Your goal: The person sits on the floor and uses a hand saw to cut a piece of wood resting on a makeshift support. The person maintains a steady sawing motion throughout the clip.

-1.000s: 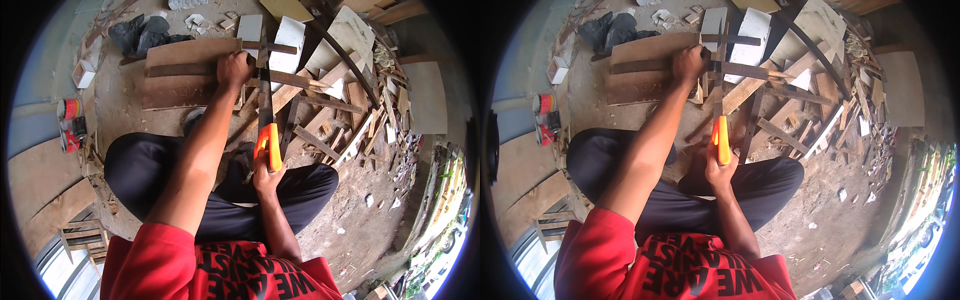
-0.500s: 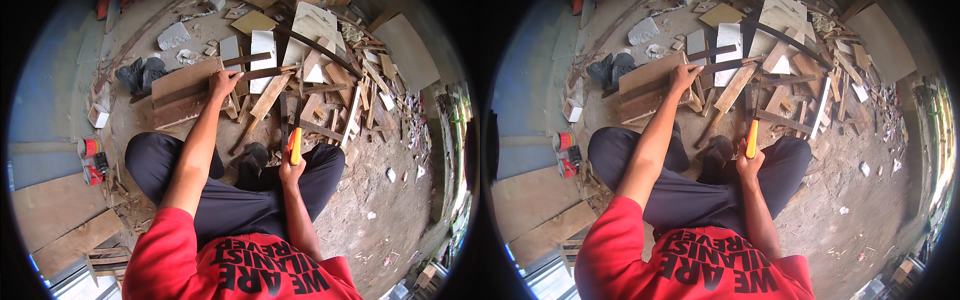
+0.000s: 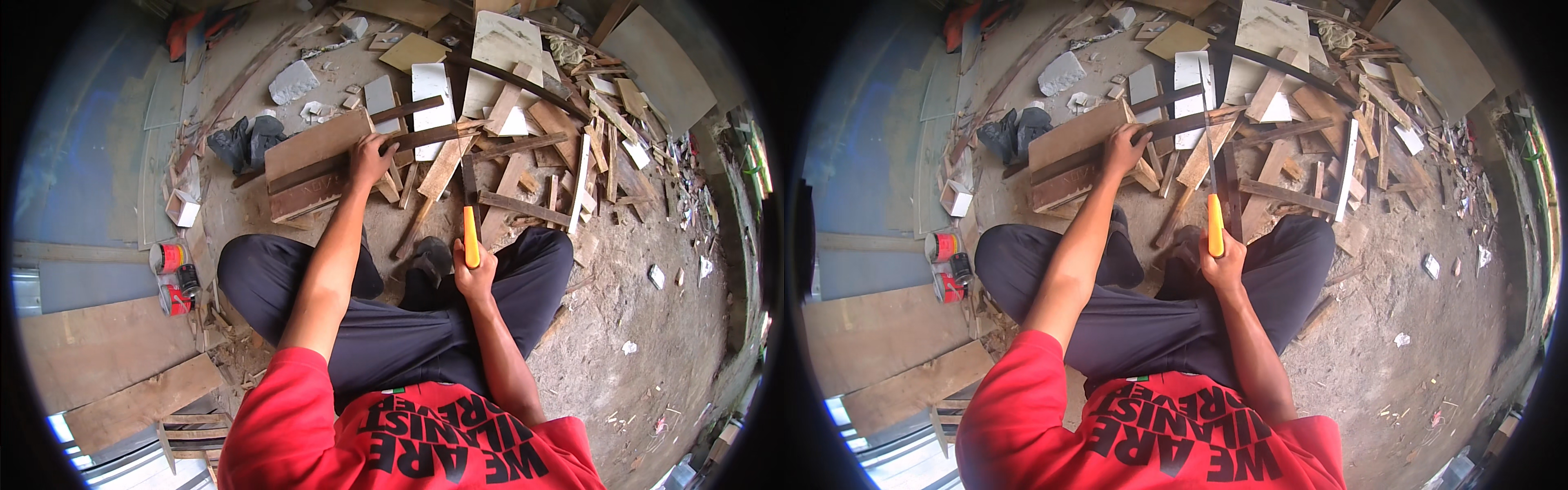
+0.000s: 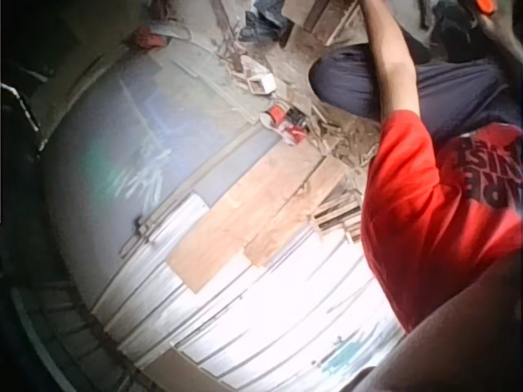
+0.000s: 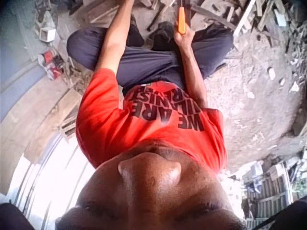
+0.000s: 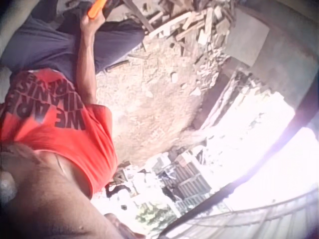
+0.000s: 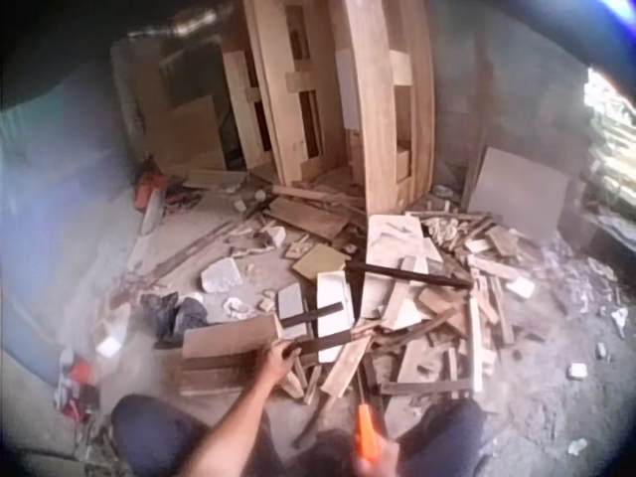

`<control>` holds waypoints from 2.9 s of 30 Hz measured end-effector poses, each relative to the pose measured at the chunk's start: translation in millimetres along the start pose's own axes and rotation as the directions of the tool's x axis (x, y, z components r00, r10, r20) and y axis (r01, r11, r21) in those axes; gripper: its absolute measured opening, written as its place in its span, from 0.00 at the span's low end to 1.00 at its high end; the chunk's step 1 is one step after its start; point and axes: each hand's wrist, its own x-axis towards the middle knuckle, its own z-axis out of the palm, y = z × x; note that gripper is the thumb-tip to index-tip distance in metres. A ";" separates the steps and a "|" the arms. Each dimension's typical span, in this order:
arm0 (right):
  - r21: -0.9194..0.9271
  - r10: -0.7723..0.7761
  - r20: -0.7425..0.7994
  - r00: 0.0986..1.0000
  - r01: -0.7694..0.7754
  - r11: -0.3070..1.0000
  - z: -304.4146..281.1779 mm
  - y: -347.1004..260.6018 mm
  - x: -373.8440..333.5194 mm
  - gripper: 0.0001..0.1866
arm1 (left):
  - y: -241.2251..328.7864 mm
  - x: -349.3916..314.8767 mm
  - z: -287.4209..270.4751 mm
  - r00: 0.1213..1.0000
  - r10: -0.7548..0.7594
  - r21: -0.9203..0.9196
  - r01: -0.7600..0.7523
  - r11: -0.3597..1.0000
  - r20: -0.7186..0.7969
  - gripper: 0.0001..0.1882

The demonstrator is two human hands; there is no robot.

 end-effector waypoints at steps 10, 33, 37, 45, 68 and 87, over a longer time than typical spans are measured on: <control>-0.070 0.024 0.005 1.000 -0.023 0.997 -5.5 8.4 -3.3 0.14 | -4.9 38.0 7.4 0.841 -0.489 0.020 0.498 0.867 0.233 0.14; -0.069 0.050 0.005 0.999 -0.049 0.996 -5.5 4.5 -4.4 0.11 | -10.2 15.1 -17.6 0.932 -0.165 0.062 0.153 0.986 0.323 0.29; -0.059 0.060 0.021 0.998 -0.058 0.997 -4.2 -3.8 -6.1 0.11 | -7.6 8.9 -14.7 0.956 -0.143 0.128 0.113 0.985 0.257 0.30; 0.055 0.141 0.103 0.985 -0.147 0.988 21.0 -34.1 0.0 0.12 | -2.9 -4.0 -12.9 0.976 -0.040 0.163 0.004 0.987 0.215 0.25; 0.093 0.368 0.243 0.897 -0.399 0.912 57.1 -25.7 32.3 0.19 | -14.2 -15.7 -24.0 0.989 -0.066 -0.037 0.071 0.997 0.134 0.22; -0.067 0.280 0.239 0.930 -0.272 0.960 74.6 -49.6 12.2 0.18 | -5.4 -7.6 8.4 0.894 -0.396 0.247 0.441 0.863 -0.211 0.15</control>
